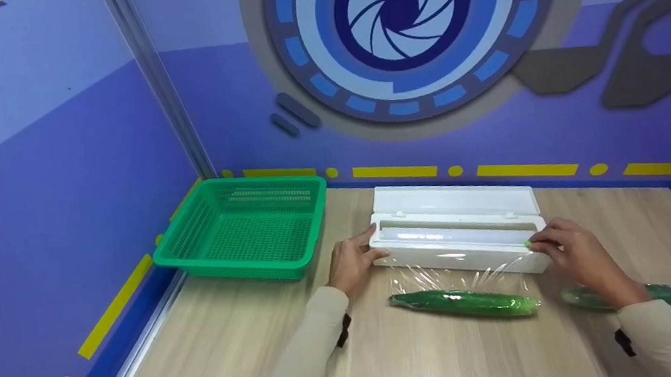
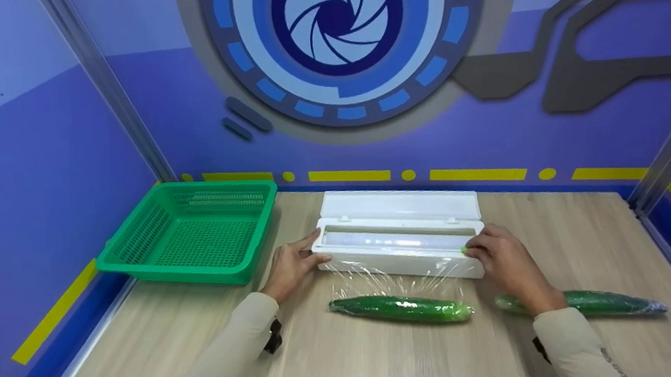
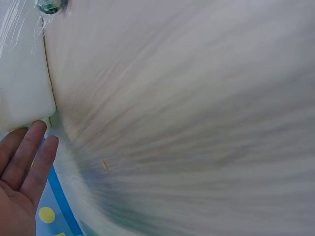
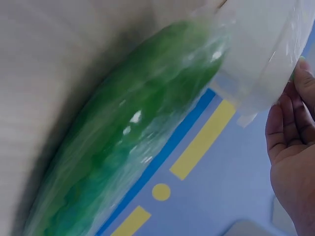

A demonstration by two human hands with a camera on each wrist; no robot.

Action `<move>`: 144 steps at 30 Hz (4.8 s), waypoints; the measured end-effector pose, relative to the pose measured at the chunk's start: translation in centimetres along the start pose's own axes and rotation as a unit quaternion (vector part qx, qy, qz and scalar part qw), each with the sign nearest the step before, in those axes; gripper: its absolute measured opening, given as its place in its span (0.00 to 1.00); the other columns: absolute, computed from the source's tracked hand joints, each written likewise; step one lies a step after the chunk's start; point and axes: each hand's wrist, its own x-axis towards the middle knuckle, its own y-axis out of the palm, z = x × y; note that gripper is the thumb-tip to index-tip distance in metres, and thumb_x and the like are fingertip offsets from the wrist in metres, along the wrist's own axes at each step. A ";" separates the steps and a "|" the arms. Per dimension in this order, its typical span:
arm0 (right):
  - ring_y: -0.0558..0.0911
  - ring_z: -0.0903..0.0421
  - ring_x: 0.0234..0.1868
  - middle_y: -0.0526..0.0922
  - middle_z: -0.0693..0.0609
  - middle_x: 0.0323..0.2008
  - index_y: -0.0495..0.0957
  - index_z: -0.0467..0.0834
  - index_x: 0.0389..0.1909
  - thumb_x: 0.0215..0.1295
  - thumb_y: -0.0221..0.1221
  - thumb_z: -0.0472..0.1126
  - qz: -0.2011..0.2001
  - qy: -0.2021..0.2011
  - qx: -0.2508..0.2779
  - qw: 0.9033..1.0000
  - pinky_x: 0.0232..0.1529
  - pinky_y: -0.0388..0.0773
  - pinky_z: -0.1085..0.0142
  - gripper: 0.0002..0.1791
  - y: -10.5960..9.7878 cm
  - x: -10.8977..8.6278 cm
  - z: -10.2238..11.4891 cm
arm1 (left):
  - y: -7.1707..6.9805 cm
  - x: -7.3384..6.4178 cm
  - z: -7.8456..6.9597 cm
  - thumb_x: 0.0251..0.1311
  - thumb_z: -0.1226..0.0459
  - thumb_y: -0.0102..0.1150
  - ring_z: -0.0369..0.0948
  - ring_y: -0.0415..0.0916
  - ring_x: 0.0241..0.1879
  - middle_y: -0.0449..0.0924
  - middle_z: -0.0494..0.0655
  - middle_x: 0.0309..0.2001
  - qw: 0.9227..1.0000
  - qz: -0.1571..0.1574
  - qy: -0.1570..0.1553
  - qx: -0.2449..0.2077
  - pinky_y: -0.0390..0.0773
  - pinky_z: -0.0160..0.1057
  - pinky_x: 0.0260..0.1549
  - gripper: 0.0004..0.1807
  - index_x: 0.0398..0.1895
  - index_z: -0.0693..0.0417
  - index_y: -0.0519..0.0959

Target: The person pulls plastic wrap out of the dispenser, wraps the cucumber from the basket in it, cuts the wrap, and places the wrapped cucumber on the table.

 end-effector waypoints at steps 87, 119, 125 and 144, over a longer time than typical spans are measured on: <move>0.87 0.55 0.35 0.88 0.50 0.37 0.87 0.43 0.42 0.68 0.69 0.30 0.135 0.189 0.147 0.961 0.35 0.86 0.63 0.06 -2.4 -1.6 2.0 | -2.7 -1.5 -2.1 0.63 0.73 0.73 0.45 0.89 0.41 0.90 0.52 0.42 0.938 0.151 -0.081 -0.301 0.86 0.43 0.46 0.07 0.43 0.64 0.89; 0.80 0.59 0.30 0.86 0.48 0.33 0.86 0.39 0.41 0.72 0.66 0.33 0.367 0.150 0.324 0.859 0.28 0.80 0.65 0.02 -6.1 -2.1 2.1 | -5.9 -3.6 -2.9 0.67 0.61 0.72 0.46 0.89 0.41 0.91 0.51 0.39 0.904 0.345 -0.068 -0.244 0.86 0.46 0.48 0.10 0.41 0.61 0.91; 0.80 0.59 0.32 0.85 0.49 0.33 0.86 0.39 0.43 0.71 0.68 0.34 0.404 0.171 0.322 0.839 0.29 0.80 0.66 0.04 -5.5 -2.4 2.5 | -5.2 -4.3 -2.9 0.75 0.58 0.64 0.48 0.90 0.41 0.91 0.53 0.39 0.893 0.362 -0.093 -0.249 0.87 0.46 0.46 0.18 0.46 0.68 0.88; 0.79 0.59 0.31 0.82 0.44 0.35 0.59 0.26 0.76 0.66 0.70 0.30 0.407 0.187 0.334 0.829 0.29 0.77 0.68 0.42 -2.4 -4.1 3.0 | -1.8 -7.0 -2.5 0.62 0.73 0.73 0.42 0.85 0.21 0.88 0.55 0.28 0.930 0.280 -0.151 -0.185 0.86 0.41 0.22 0.13 0.43 0.57 0.77</move>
